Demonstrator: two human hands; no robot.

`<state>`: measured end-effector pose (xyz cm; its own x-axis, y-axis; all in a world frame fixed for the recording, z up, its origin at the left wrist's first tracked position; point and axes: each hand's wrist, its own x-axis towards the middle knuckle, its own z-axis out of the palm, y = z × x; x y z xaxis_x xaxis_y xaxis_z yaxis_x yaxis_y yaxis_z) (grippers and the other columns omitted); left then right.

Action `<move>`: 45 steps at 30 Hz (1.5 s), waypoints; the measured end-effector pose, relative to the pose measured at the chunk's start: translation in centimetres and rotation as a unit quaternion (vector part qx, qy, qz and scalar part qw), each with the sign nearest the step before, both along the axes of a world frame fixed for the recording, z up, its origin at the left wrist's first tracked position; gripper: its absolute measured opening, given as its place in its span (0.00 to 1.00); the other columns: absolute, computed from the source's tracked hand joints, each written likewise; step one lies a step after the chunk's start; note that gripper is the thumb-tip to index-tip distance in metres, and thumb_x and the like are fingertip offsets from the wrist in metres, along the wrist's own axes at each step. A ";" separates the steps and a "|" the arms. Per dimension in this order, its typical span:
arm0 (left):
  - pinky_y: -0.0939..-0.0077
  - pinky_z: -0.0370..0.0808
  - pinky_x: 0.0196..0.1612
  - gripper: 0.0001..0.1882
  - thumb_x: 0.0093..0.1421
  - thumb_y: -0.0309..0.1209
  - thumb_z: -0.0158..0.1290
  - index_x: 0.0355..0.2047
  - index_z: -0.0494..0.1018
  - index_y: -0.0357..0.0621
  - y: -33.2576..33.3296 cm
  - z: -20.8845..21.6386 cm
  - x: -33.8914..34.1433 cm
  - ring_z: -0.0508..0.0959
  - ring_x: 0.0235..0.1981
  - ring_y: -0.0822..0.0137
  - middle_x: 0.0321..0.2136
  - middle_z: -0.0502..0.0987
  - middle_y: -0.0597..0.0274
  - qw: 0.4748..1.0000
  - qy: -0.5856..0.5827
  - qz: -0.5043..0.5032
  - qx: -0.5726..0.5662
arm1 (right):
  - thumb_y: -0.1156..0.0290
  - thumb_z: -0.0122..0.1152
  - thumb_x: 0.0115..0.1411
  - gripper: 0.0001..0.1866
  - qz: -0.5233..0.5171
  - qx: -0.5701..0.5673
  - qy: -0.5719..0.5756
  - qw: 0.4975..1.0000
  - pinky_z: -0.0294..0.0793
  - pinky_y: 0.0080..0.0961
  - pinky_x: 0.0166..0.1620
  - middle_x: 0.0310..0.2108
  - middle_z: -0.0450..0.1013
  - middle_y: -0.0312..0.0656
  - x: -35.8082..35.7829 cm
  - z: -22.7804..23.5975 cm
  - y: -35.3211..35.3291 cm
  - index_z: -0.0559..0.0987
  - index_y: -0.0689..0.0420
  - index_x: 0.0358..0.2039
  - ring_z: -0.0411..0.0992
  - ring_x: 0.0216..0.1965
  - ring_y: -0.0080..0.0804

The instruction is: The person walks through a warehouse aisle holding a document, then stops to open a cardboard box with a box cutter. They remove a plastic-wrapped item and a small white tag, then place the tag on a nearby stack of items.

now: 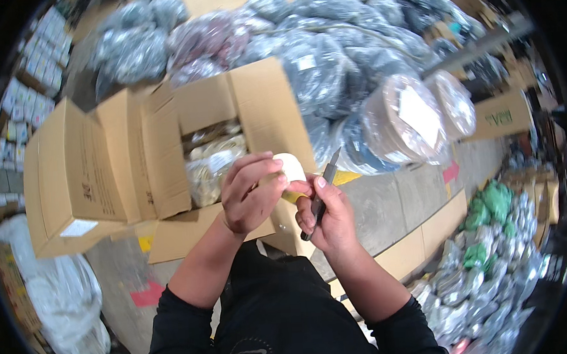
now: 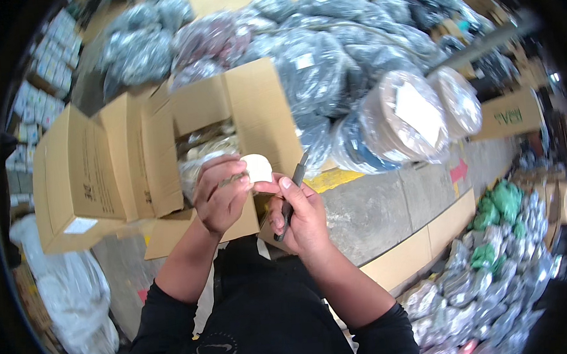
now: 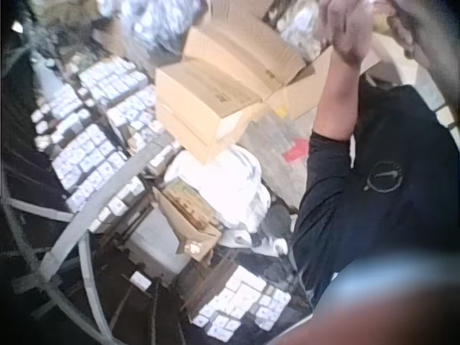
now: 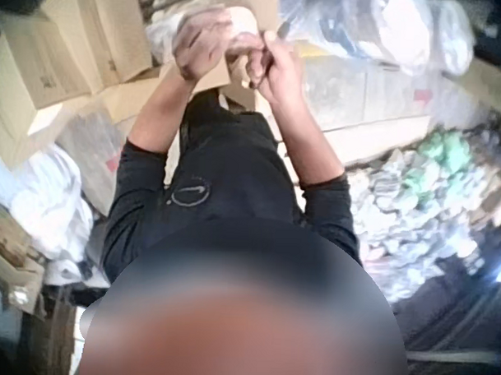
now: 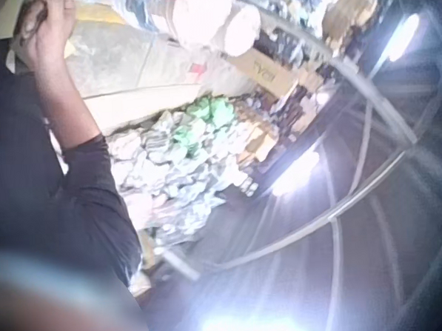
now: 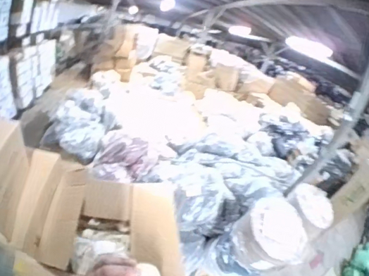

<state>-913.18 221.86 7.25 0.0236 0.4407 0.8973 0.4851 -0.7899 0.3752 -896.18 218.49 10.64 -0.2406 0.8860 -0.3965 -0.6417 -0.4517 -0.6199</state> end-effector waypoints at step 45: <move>0.70 0.77 0.46 0.06 0.61 0.18 0.54 0.39 0.75 0.37 -12.6 9.5 12.5 0.80 0.40 0.65 0.40 0.78 0.54 0.641 -0.250 -0.578 -0.439 | 0.70 0.59 0.64 0.14 -0.335 0.162 -0.320 0.871 0.63 0.16 0.15 0.31 0.75 0.43 10.1 10.0 -20.1 0.77 0.63 0.47 0.66 0.15 0.20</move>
